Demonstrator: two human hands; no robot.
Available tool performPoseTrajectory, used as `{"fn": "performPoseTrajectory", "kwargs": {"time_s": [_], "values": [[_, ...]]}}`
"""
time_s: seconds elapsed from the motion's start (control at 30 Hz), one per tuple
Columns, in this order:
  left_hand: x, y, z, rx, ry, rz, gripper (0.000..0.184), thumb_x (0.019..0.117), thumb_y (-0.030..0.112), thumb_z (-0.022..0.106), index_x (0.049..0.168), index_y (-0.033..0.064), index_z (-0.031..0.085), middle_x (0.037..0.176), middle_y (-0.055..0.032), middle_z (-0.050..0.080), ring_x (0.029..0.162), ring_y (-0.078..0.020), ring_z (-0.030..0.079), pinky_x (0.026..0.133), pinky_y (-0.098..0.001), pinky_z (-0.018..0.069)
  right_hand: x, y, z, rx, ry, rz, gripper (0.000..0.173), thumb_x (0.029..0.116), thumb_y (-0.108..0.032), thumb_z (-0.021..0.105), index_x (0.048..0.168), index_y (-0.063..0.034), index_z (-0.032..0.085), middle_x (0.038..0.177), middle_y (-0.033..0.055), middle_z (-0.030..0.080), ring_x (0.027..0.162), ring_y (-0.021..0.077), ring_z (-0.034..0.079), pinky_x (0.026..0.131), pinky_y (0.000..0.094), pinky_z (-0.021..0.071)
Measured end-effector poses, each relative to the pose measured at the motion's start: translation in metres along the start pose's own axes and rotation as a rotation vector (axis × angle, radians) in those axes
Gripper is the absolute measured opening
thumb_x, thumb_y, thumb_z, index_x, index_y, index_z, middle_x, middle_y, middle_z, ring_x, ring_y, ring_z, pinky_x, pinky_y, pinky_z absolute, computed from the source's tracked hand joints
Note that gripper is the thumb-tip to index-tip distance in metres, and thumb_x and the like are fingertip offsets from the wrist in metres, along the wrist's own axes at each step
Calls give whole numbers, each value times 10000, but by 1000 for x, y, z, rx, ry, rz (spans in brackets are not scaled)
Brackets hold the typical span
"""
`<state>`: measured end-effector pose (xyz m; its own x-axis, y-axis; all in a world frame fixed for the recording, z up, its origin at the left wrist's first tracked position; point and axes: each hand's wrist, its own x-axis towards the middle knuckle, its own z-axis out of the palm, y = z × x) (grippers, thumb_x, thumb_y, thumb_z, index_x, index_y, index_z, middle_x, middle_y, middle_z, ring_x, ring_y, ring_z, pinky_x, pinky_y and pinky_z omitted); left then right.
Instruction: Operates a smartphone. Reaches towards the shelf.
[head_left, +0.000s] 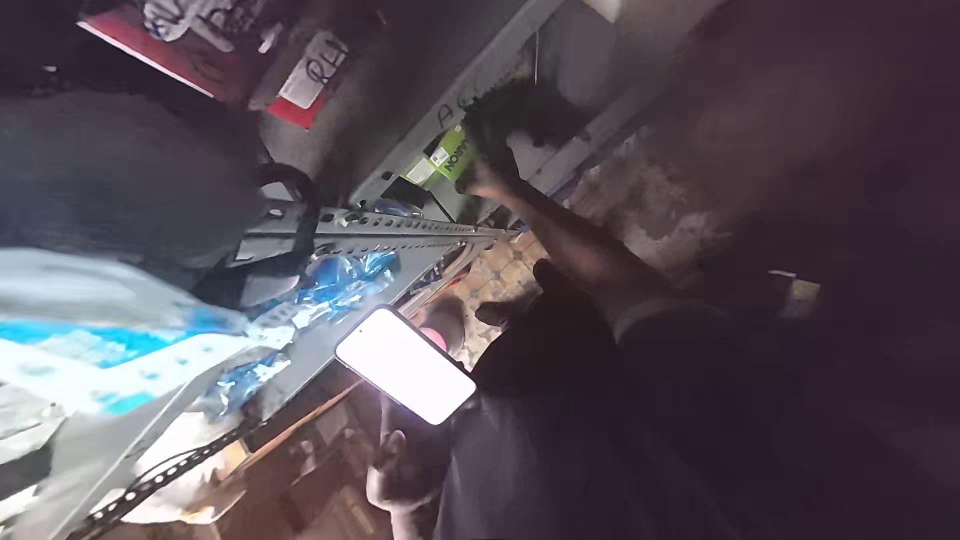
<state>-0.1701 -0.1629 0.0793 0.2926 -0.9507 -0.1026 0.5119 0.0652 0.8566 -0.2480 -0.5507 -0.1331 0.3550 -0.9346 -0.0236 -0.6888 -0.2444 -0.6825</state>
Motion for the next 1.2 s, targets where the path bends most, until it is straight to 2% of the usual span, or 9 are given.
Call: {"fn": "performPoseTrajectory", "kwargs": {"time_s": [0.23, 0.33, 0.47, 0.67, 0.8, 0.93, 1.0, 1.03, 1.2], "values": [[12, 4, 10, 179, -16, 44, 307, 986, 280, 559, 1231, 213, 730, 1134, 61, 756, 1052, -19, 697, 896, -241, 580, -24, -5, 10, 21, 146, 3, 1113, 591, -660, 812, 1520, -138, 490, 1549, 264, 425, 1377, 412, 467, 1063, 576, 433], [22, 4, 10, 133, -103, -12, 370, 980, 277, 565, 1325, 198, 673, 1230, 28, 722, 1143, -67, 667, 967, -299, 559, -31, -9, 9, 80, 140, 29, 1037, 624, -612, 831, 1504, -161, 517, 1541, 243, 451, 1346, 411, 506, 1049, 596, 447], [28, 4, 17, 167, -164, -14, 316, 983, 242, 572, 1260, 193, 717, 1181, 48, 745, 1095, -28, 685, 934, -247, 568, -32, -10, 2, 108, 39, 74, 1107, 654, -604, 838, 1593, -231, 387, 1647, 206, 312, 1435, 413, 412, 1083, 626, 399], [34, 5, 19, 154, -215, -6, 265, 996, 226, 575, 1199, 185, 740, 1092, 50, 764, 998, -25, 711, 874, -243, 589, -33, -6, 17, 173, 214, 39, 1020, 606, -574, 851, 1500, -197, 535, 1602, 191, 405, 1414, 388, 449, 1053, 602, 429], [32, 11, 10, 178, -231, -2, 295, 1002, 235, 558, 1247, 196, 719, 1151, 47, 750, 1063, -33, 694, 914, -250, 573, -39, -20, 13, 322, 171, 144, 961, 667, -470, 867, 1468, -56, 535, 1507, 250, 491, 1369, 403, 485, 1105, 560, 411], [29, 18, 3, 167, -239, -46, 352, 1027, 209, 541, 1360, 221, 656, 1246, 68, 719, 1128, -8, 664, 964, -239, 548, -29, -44, -67, 186, -289, 319, 949, 873, -392, 798, 1599, -27, 306, 1663, 241, 258, 1529, 391, 273, 1229, 532, 231], [26, 20, -2, 198, -234, -55, 383, 1034, 239, 538, 1411, 239, 605, 1276, 74, 701, 1150, -6, 649, 979, -248, 540, -20, -10, 2, 217, 228, 192, 974, 689, -496, 852, 1457, 13, 535, 1485, 286, 512, 1377, 437, 477, 1153, 559, 341], [26, 21, 1, 204, -218, -46, 369, 1022, 259, 551, 1381, 238, 632, 1255, 69, 712, 1141, -20, 658, 973, -261, 547, -10, 2, 21, 258, 347, 162, 999, 654, -507, 870, 1447, 7, 545, 1473, 287, 520, 1365, 443, 486, 1138, 572, 367], [27, 18, -2, 213, -184, -31, 406, 1019, 315, 546, 1411, 226, 608, 1297, 39, 693, 1187, -66, 647, 1002, -310, 542, 10, 3, 18, 127, 285, 138, 1185, 653, -611, 834, 1600, -92, 347, 1614, 235, 361, 1455, 410, 397, 1141, 587, 370]]}}
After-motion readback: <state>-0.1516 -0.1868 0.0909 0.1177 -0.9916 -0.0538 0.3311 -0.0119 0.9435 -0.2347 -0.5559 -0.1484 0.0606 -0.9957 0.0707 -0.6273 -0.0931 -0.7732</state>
